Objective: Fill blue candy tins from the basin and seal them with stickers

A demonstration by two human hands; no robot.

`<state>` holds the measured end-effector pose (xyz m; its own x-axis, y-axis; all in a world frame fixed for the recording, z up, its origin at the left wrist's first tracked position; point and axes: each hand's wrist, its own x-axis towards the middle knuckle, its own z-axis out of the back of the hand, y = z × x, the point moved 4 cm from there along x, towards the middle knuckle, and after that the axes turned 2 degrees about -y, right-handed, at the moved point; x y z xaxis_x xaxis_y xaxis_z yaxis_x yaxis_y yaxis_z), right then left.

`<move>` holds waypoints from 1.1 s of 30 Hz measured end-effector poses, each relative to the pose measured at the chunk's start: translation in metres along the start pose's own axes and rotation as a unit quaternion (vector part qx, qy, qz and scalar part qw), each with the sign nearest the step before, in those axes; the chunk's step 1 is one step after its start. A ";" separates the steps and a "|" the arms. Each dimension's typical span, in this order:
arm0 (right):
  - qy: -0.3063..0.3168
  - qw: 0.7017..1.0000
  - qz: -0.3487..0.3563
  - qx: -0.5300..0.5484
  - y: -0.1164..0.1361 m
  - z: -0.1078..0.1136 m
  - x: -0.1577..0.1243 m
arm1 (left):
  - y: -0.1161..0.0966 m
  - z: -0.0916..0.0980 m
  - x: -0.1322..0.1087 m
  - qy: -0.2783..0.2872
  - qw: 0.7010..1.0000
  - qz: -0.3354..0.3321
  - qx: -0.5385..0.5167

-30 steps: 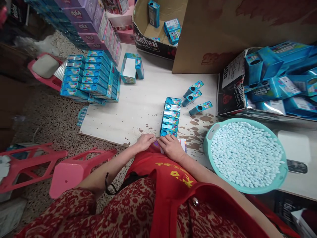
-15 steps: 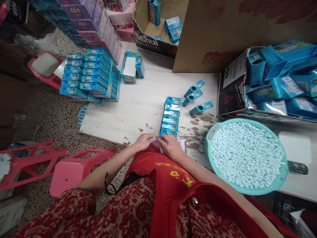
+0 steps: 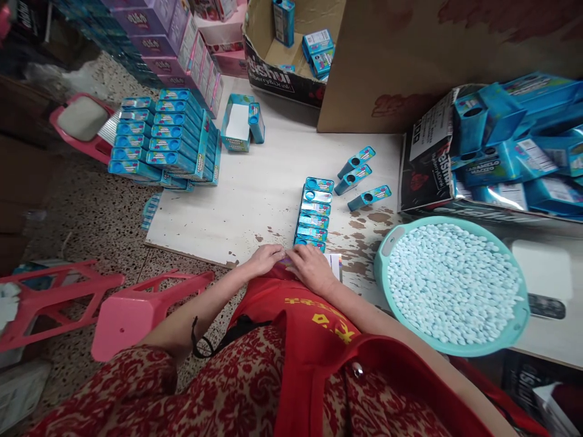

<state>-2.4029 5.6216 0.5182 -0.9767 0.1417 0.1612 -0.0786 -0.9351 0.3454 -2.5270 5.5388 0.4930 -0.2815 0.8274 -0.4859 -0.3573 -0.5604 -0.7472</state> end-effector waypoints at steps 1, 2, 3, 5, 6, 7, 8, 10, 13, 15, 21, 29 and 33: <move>0.013 1.000 0.005 -0.009 0.001 0.000 0.001 | 0.001 -0.001 0.000 0.003 1.000 0.000 -0.003; 0.025 1.000 0.012 -0.014 0.002 0.000 0.001 | 0.002 -0.001 0.000 0.007 1.000 -0.001 -0.009; 0.036 0.999 0.020 -0.015 0.003 0.000 0.000 | 0.003 -0.002 0.000 0.011 1.000 -0.003 -0.015; 0.044 0.998 0.033 -0.009 0.004 0.000 -0.002 | 0.004 -0.003 0.000 0.017 1.000 -0.008 -0.022; 0.043 0.998 0.039 -0.003 0.004 0.001 -0.003 | 0.004 -0.003 0.000 0.017 1.000 -0.011 -0.023; 0.038 0.998 0.045 0.004 0.004 0.001 -0.004 | 0.004 -0.003 0.000 0.016 1.000 -0.014 -0.022; 0.029 0.998 0.049 0.011 0.003 0.001 -0.005 | 0.003 -0.003 0.000 0.014 1.000 -0.016 -0.021; 0.005 0.998 0.049 0.025 0.003 0.000 -0.007 | 0.001 -0.002 0.000 0.013 1.000 -0.019 -0.015; -0.018 0.998 0.039 0.054 0.003 0.000 -0.008 | -0.002 -0.001 0.001 0.010 1.000 -0.024 0.013; -0.025 0.994 0.022 0.107 0.005 0.004 -0.009 | -0.003 0.000 0.002 0.002 0.999 -0.021 0.051; -0.126 0.904 -0.177 0.368 -0.003 0.038 -0.012 | -0.028 0.012 -0.013 -0.133 0.984 -0.100 0.067; -0.225 0.773 -0.339 0.487 -0.033 0.052 0.006 | -0.068 0.016 -0.001 -0.028 0.992 -0.065 -0.106; -0.307 0.756 -0.414 0.403 -0.068 0.039 0.028 | -0.079 0.040 0.044 -0.022 0.991 -0.084 -0.105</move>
<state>-2.4173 5.7015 0.5356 -0.3623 0.9260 -0.1057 -0.2227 0.0241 0.9746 -2.5470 5.6182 0.5493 -0.2745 0.9029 -0.3306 -0.2110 -0.3920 -0.8954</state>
